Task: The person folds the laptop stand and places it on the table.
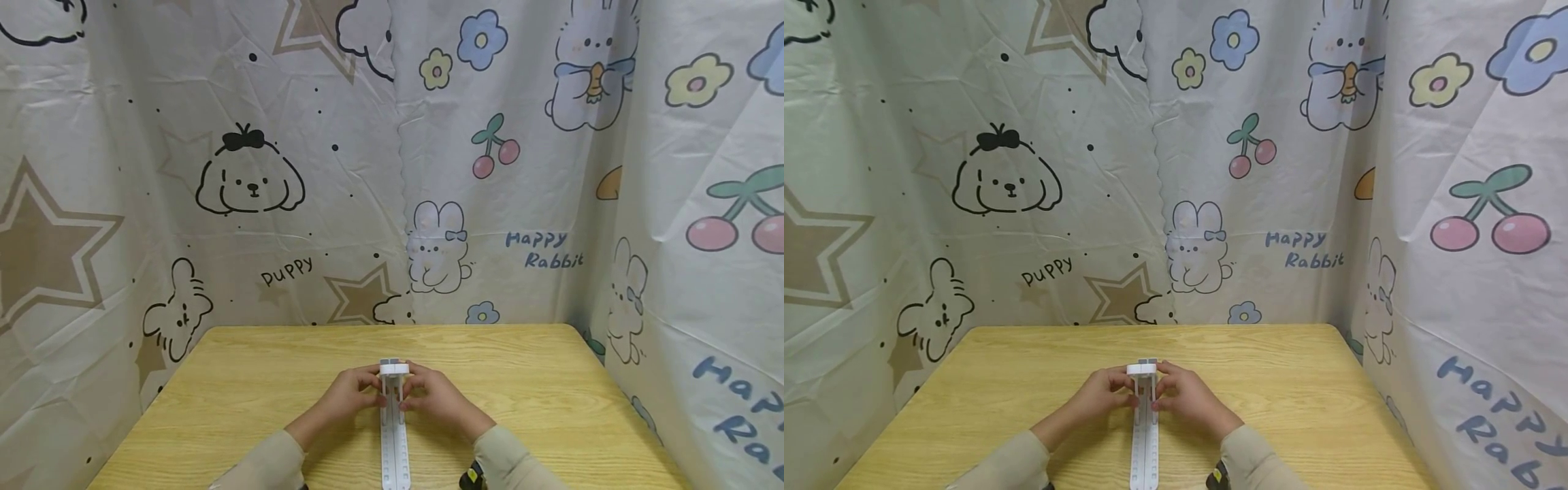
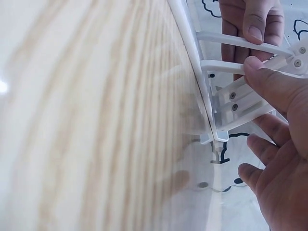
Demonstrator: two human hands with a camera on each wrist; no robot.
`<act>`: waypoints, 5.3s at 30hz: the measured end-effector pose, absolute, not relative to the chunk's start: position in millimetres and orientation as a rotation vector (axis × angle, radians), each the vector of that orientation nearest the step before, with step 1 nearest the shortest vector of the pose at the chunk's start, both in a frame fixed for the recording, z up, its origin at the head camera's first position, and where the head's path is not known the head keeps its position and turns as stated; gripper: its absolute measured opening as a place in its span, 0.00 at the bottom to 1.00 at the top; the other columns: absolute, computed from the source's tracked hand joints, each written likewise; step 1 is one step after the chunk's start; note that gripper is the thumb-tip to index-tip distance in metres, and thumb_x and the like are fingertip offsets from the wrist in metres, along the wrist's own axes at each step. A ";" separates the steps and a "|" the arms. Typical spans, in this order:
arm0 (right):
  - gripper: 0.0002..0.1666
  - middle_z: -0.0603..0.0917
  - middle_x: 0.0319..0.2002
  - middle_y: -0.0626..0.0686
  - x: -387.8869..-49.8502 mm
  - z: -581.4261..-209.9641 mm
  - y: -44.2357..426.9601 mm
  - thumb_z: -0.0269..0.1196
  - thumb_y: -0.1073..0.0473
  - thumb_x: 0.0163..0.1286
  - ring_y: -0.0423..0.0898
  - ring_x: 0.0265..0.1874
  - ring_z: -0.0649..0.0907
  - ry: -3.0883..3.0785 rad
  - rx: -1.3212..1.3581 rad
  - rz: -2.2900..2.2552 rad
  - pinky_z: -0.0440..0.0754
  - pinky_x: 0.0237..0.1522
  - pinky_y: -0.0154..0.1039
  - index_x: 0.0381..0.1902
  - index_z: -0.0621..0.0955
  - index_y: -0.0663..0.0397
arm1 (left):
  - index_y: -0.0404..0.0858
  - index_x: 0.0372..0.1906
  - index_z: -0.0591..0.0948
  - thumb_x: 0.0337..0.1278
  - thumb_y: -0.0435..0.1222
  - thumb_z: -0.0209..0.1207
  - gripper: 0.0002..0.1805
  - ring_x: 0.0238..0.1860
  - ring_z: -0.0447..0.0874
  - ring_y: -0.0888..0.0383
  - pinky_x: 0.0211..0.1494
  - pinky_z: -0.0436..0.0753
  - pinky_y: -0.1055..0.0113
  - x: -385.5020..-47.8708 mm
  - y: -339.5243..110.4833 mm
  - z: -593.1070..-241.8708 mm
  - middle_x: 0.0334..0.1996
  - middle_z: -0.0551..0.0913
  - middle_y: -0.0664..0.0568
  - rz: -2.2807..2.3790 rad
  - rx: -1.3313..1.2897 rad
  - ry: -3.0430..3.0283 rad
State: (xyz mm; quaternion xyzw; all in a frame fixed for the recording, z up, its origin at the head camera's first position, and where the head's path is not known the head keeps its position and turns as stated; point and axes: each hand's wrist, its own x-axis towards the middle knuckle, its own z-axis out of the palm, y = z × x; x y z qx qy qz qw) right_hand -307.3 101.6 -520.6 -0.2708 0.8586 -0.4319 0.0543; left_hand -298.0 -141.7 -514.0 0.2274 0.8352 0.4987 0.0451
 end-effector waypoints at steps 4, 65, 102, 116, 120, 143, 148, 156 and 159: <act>0.09 0.67 0.77 0.56 -308.0 -520.4 100.7 0.75 0.57 0.61 0.59 0.77 0.65 2.624 -0.828 -1.317 0.62 0.77 0.59 0.27 0.84 0.39 | 0.41 0.36 0.90 0.57 0.33 0.72 0.03 0.72 0.71 0.39 0.73 0.73 0.46 -298.0 -141.8 -513.2 0.71 0.74 0.43 1.563 0.684 2.529; 0.01 0.87 0.58 0.52 -330.8 -521.0 90.4 0.73 0.60 0.64 0.54 0.62 0.82 2.693 -0.808 -1.475 0.78 0.66 0.55 0.33 0.89 0.49 | 0.39 0.33 0.89 0.65 0.35 0.67 0.05 0.59 0.83 0.51 0.61 0.84 0.57 -310.2 -133.8 -518.4 0.51 0.89 0.50 1.794 0.484 2.595; 0.10 0.91 0.43 0.49 -344.7 -518.6 86.4 0.73 0.65 0.64 0.46 0.46 0.88 2.595 -0.615 -1.748 0.88 0.50 0.41 0.43 0.90 0.51 | 0.39 0.51 0.89 0.66 0.33 0.66 0.11 0.55 0.87 0.52 0.57 0.86 0.64 -329.7 -135.1 -516.2 0.51 0.89 0.48 1.833 0.550 2.520; 0.09 0.90 0.40 0.52 -351.8 -514.9 92.6 0.73 0.71 0.61 0.46 0.42 0.88 2.503 -0.593 -1.837 0.88 0.49 0.40 0.38 0.87 0.56 | 0.37 0.46 0.90 0.62 0.31 0.68 0.09 0.49 0.89 0.53 0.53 0.88 0.64 -339.9 -128.5 -515.9 0.46 0.91 0.47 1.860 0.574 2.515; 0.08 0.90 0.40 0.51 -353.6 -513.2 95.2 0.73 0.70 0.61 0.45 0.42 0.88 2.505 -0.628 -1.787 0.88 0.49 0.38 0.37 0.87 0.56 | 0.37 0.44 0.90 0.61 0.31 0.69 0.07 0.47 0.89 0.55 0.51 0.88 0.64 -341.2 -130.7 -513.3 0.44 0.91 0.47 1.818 0.583 2.526; 0.09 0.89 0.47 0.51 -363.6 -518.8 110.6 0.71 0.68 0.64 0.48 0.54 0.86 2.459 -0.843 -1.528 0.83 0.61 0.46 0.41 0.89 0.52 | 0.37 0.46 0.91 0.59 0.27 0.69 0.10 0.53 0.87 0.55 0.54 0.87 0.63 -345.5 -140.5 -514.9 0.48 0.90 0.48 1.578 0.664 2.529; 0.09 0.89 0.49 0.49 -363.4 -520.0 111.0 0.72 0.67 0.64 0.50 0.57 0.84 2.433 -0.848 -1.515 0.80 0.65 0.52 0.42 0.89 0.51 | 0.38 0.44 0.91 0.59 0.26 0.69 0.10 0.55 0.85 0.52 0.60 0.85 0.57 -346.3 -140.9 -514.8 0.48 0.90 0.48 1.532 0.730 2.525; 0.11 0.88 0.52 0.46 -363.4 -523.4 113.3 0.75 0.63 0.61 0.52 0.63 0.81 2.409 -0.829 -1.464 0.72 0.72 0.56 0.41 0.89 0.46 | 0.43 0.46 0.91 0.56 0.31 0.72 0.12 0.60 0.84 0.53 0.64 0.83 0.58 -344.5 -144.7 -516.6 0.51 0.90 0.53 1.459 0.754 2.493; 0.12 0.88 0.54 0.46 -363.9 -526.0 114.4 0.76 0.62 0.60 0.53 0.64 0.80 2.416 -0.845 -1.442 0.69 0.74 0.58 0.42 0.89 0.45 | 0.45 0.47 0.91 0.56 0.32 0.72 0.13 0.63 0.82 0.51 0.67 0.80 0.56 -343.7 -145.7 -516.7 0.53 0.89 0.54 1.445 0.743 2.468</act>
